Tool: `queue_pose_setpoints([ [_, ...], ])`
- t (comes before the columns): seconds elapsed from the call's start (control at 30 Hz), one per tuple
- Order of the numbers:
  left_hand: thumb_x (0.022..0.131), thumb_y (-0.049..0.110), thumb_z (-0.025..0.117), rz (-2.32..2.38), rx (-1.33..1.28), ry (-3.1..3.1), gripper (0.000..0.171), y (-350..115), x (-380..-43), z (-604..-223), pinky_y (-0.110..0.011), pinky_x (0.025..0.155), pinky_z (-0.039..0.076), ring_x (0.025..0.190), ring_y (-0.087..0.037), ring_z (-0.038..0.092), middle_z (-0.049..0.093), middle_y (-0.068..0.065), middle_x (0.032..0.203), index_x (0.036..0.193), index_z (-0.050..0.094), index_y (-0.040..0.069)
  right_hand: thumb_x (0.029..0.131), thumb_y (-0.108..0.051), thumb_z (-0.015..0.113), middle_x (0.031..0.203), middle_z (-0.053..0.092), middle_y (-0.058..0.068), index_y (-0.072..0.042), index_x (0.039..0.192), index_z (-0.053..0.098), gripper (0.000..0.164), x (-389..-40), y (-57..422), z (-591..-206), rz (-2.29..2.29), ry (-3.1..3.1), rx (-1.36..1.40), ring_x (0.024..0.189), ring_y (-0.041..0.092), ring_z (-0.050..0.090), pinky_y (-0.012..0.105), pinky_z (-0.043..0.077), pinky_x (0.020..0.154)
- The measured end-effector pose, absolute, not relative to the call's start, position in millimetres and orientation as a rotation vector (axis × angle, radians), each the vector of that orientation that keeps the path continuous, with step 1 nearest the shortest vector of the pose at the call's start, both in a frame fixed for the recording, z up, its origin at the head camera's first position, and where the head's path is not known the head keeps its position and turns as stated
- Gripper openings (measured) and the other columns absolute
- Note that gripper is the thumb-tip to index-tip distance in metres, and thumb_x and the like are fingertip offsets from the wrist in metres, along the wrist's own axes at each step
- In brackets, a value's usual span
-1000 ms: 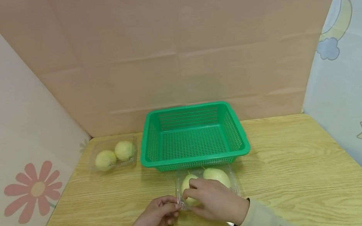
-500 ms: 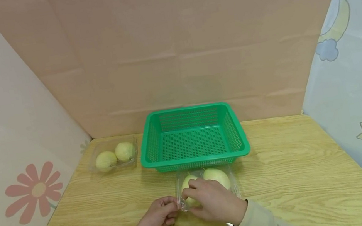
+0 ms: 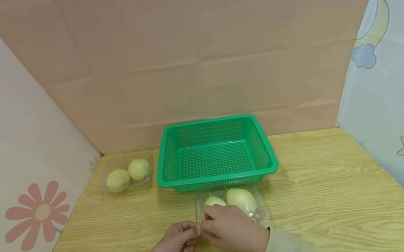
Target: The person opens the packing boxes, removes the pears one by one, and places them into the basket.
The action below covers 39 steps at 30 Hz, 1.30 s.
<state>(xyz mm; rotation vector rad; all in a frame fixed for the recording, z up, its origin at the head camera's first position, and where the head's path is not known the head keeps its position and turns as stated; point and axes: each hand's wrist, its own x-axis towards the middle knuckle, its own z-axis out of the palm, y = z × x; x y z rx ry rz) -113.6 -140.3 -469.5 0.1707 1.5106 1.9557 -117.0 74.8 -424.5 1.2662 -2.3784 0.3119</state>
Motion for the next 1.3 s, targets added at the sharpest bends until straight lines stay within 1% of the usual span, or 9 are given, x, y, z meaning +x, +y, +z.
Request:
queue_pose_setpoints([
  [0.1,0.099,0.011,0.058,1.955,0.176,1.514,0.009,-140,-114,-469,-0.017,0.054,0.032,0.060,-0.004,0.034,0.043,0.008,0.068,0.091,0.063,0.013,0.082,-0.021,0.079,0.078,0.048,-0.011,-0.024,0.075,0.068,0.014,-115,69,-424,0.252,-2.361,1.276,0.062,0.002,0.042,0.012,0.029,0.050],
  [0.2,0.097,0.009,0.058,1.958,0.161,1.522,0.009,-140,-114,-469,-0.016,0.054,0.032,0.060,-0.004,0.035,0.044,0.008,0.068,0.090,0.063,0.013,0.082,-0.019,0.078,0.078,0.049,-0.010,-0.022,0.077,0.069,0.011,-114,66,-423,0.172,-2.337,1.290,0.063,0.003,0.046,0.012,0.032,0.049],
  [0.4,0.097,0.008,0.058,1.963,0.152,1.531,0.012,-138,-115,-470,-0.016,0.054,0.032,0.061,-0.004,0.036,0.044,0.009,0.067,0.087,0.061,0.014,0.085,-0.018,0.075,0.080,0.048,-0.009,-0.019,0.083,0.068,0.008,-114,65,-425,0.019,-2.283,1.326,0.064,0.005,0.047,0.015,0.034,0.047],
  [0.63,0.096,0.010,0.059,1.959,0.126,1.558,0.012,-135,-116,-471,-0.017,0.054,0.033,0.060,-0.005,0.037,0.044,0.008,0.067,0.085,0.059,0.014,0.085,-0.018,0.075,0.084,0.052,-0.007,-0.019,0.084,0.066,0.009,-117,65,-424,0.072,-2.276,1.294,0.067,0.007,0.051,0.016,0.038,0.049],
  [0.73,0.096,0.012,0.058,1.944,0.097,1.570,0.010,-135,-116,-471,-0.018,0.055,0.034,0.062,-0.005,0.039,0.047,0.007,0.070,0.087,0.061,0.014,0.085,-0.021,0.076,0.079,0.051,-0.009,-0.021,0.080,0.066,0.011,-118,67,-425,0.141,-2.268,1.292,0.064,0.005,0.048,0.013,0.035,0.048],
  [0.87,0.099,0.018,0.058,1.926,0.100,1.561,0.014,-134,-117,-472,-0.019,0.055,0.034,0.064,-0.006,0.039,0.047,0.006,0.072,0.086,0.059,0.013,0.079,-0.020,0.080,0.077,0.048,-0.009,-0.022,0.081,0.066,0.014,-118,74,-427,0.244,-2.254,1.280,0.063,0.005,0.042,0.012,0.028,0.049],
  [1.0,0.101,0.022,0.058,1.923,0.123,1.534,0.017,-132,-119,-472,-0.019,0.056,0.033,0.064,-0.007,0.039,0.048,0.005,0.074,0.086,0.056,0.012,0.071,-0.019,0.083,0.081,0.047,-0.010,-0.023,0.093,0.068,0.027,-117,86,-427,0.284,-2.286,1.236,0.065,0.004,0.040,0.013,0.029,0.052],
  [1.17,0.102,0.022,0.057,1.921,0.138,1.540,0.015,-132,-119,-470,-0.019,0.056,0.034,0.064,-0.007,0.039,0.052,0.004,0.081,0.092,0.055,0.011,0.066,-0.015,0.079,0.086,0.047,-0.009,-0.022,0.101,0.067,0.037,-115,103,-426,0.280,-2.340,1.223,0.069,0.006,0.040,0.015,0.031,0.055],
  [1.3,0.103,0.020,0.055,1.916,0.154,1.566,0.014,-134,-118,-469,-0.018,0.054,0.032,0.061,-0.007,0.035,0.047,0.003,0.077,0.096,0.052,0.009,0.064,-0.009,0.074,0.088,0.047,-0.008,-0.020,0.103,0.066,0.041,-114,114,-426,0.302,-2.352,1.229,0.070,0.006,0.038,0.015,0.030,0.057],
])
